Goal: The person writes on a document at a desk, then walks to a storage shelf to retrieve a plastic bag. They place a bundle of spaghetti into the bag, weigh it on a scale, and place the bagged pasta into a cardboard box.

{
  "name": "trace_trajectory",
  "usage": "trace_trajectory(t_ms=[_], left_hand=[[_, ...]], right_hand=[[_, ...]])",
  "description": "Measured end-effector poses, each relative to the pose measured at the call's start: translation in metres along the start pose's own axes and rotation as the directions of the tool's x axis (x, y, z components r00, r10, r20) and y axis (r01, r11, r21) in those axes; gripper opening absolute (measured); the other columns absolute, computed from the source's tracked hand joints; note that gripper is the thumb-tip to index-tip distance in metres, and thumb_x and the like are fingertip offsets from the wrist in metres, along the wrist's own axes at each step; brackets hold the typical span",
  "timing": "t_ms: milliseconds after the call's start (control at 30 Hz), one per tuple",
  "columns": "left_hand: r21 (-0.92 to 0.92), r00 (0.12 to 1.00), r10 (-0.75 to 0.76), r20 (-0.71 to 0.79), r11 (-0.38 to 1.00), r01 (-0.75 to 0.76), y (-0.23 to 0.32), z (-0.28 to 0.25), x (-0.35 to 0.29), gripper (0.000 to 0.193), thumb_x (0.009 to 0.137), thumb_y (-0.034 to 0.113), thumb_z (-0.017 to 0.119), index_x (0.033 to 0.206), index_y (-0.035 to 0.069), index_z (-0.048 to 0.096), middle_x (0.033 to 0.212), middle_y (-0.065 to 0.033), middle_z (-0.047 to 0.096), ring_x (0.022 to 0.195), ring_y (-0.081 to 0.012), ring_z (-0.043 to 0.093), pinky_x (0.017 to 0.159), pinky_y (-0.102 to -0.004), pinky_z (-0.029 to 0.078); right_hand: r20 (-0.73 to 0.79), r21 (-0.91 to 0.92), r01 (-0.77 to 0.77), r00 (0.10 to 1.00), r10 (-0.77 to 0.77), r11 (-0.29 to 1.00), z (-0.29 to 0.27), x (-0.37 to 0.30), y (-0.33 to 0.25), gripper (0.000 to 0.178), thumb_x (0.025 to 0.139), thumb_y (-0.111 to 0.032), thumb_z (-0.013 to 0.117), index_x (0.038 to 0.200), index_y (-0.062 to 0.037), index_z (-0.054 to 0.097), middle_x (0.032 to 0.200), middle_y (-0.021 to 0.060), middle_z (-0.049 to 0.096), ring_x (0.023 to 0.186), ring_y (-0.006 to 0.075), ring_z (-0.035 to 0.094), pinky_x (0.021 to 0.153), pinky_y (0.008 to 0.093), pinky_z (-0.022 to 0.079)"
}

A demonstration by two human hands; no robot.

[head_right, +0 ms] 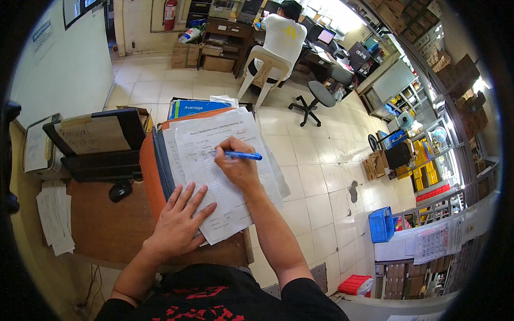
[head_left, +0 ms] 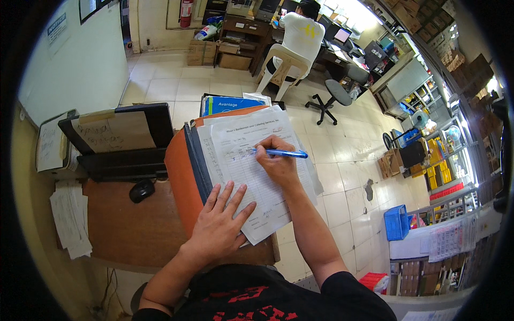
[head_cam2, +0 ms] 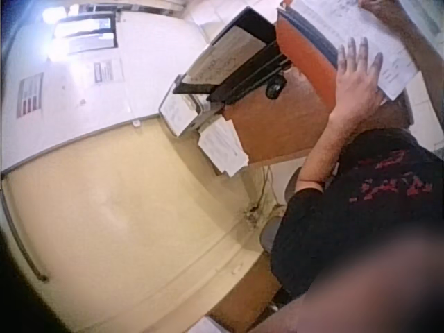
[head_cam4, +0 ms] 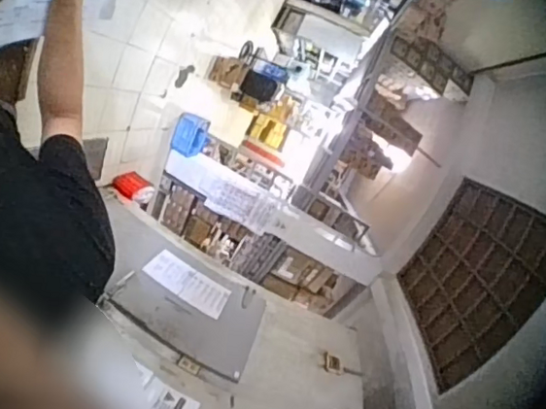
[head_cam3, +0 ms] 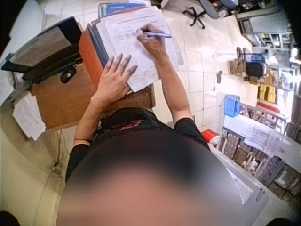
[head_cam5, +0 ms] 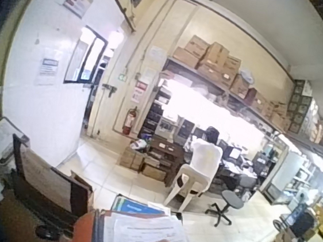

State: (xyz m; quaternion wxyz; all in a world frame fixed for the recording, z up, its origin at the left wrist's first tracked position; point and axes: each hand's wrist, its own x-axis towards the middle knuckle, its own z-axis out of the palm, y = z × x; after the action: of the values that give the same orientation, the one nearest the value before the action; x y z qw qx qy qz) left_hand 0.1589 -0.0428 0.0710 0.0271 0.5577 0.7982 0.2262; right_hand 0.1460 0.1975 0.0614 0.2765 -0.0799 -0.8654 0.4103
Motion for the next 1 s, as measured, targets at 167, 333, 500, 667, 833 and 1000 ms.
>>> trace_trajectory(t_ms=[167, 333, 500, 667, 833, 1000], left_hand=[[0.013, 1.0, 0.01, 0.019, 1.0, -0.01, 0.0, 0.001, -0.001, 0.061, 0.081, 0.032, 0.068, 0.139, 0.015, 0.058, 0.156, -0.0209, 0.037, 0.147, -0.0402, 0.029, 0.123, -0.0531, 0.015], [-0.009, 1.0, 0.003, 0.028, 1.0, -0.002, -0.002, 0.002, -0.001, 0.062, 0.08, 0.032, 0.069, 0.139, 0.016, 0.058, 0.157, -0.0222, 0.035, 0.149, -0.0407, 0.026, 0.123, -0.0531, 0.014], [-0.161, 0.998, 0.039, -0.043, 0.986, -0.045, -0.006, -0.005, -0.004, 0.062, 0.079, 0.031, 0.068, 0.138, 0.015, 0.059, 0.157, -0.0234, 0.034, 0.15, -0.0431, 0.022, 0.123, -0.0525, 0.015], [-0.292, 0.93, -0.038, -0.365, 0.953, -0.076, -0.025, 0.004, -0.035, 0.056, 0.082, 0.024, 0.061, 0.137, 0.012, 0.059, 0.155, -0.0225, 0.036, 0.149, -0.0422, 0.024, 0.121, -0.0507, 0.019], [-0.81, 0.457, -0.756, -0.468, 0.574, 0.121, -0.035, 0.078, -0.092, 0.048, 0.091, 0.026, 0.059, 0.136, 0.01, 0.056, 0.147, -0.0159, 0.043, 0.137, -0.0349, 0.04, 0.113, -0.0509, 0.031], [-0.772, 0.324, -0.753, 0.573, -0.628, -0.096, -0.059, 0.169, -0.143, 0.046, 0.094, 0.042, 0.064, 0.13, 0.012, 0.059, 0.136, -0.0116, 0.052, 0.124, -0.0298, 0.051, 0.105, -0.0474, 0.04]], right_hand=[[-0.026, -0.164, 0.131, 0.99, -0.137, 0.978, 0.001, 0.002, 0.003, 0.006, 0.084, -0.005, 0.067, 0.086, 0.0007, 0.068, 0.078, 0.011, 0.07, 0.073, 0.0161, 0.065, 0.069, 0.0276, 0.051], [-0.144, 0.201, -0.045, 0.987, 0.075, 0.979, -0.01, -0.014, -0.004, 0.008, 0.086, -0.005, 0.066, 0.093, -0.0017, 0.069, 0.083, 0.014, 0.071, 0.079, 0.0265, 0.068, 0.076, 0.0336, 0.053], [-0.126, -0.339, -0.006, 0.991, -0.039, 0.941, -0.048, -0.046, -0.01, 0.019, 0.093, -0.009, 0.064, 0.111, -0.0048, 0.068, 0.113, 0.0142, 0.071, 0.111, 0.0327, 0.062, 0.098, 0.0404, 0.046], [-0.07, -0.524, -0.012, 0.997, -0.029, 0.852, -0.075, -0.07, -0.003, 0.031, 0.092, -0.018, 0.068, 0.121, -0.0059, 0.063, 0.125, 0.0134, 0.067, 0.124, 0.0356, 0.056, 0.106, 0.0442, 0.04], [-0.185, -0.428, -0.081, 0.983, 0.001, 0.9, -0.084, -0.087, 0.008, 0.043, 0.089, -0.026, 0.074, 0.122, -0.0031, 0.059, 0.124, 0.0175, 0.065, 0.116, 0.0362, 0.059, 0.098, 0.0422, 0.047], [-0.216, -0.218, -0.271, 0.95, 0.225, 0.937, -0.087, -0.091, 0.021, 0.04, 0.086, -0.022, 0.079, 0.11, -0.0002, 0.055, 0.099, 0.015, 0.065, 0.089, 0.0263, 0.062, 0.081, 0.0354, 0.05]])
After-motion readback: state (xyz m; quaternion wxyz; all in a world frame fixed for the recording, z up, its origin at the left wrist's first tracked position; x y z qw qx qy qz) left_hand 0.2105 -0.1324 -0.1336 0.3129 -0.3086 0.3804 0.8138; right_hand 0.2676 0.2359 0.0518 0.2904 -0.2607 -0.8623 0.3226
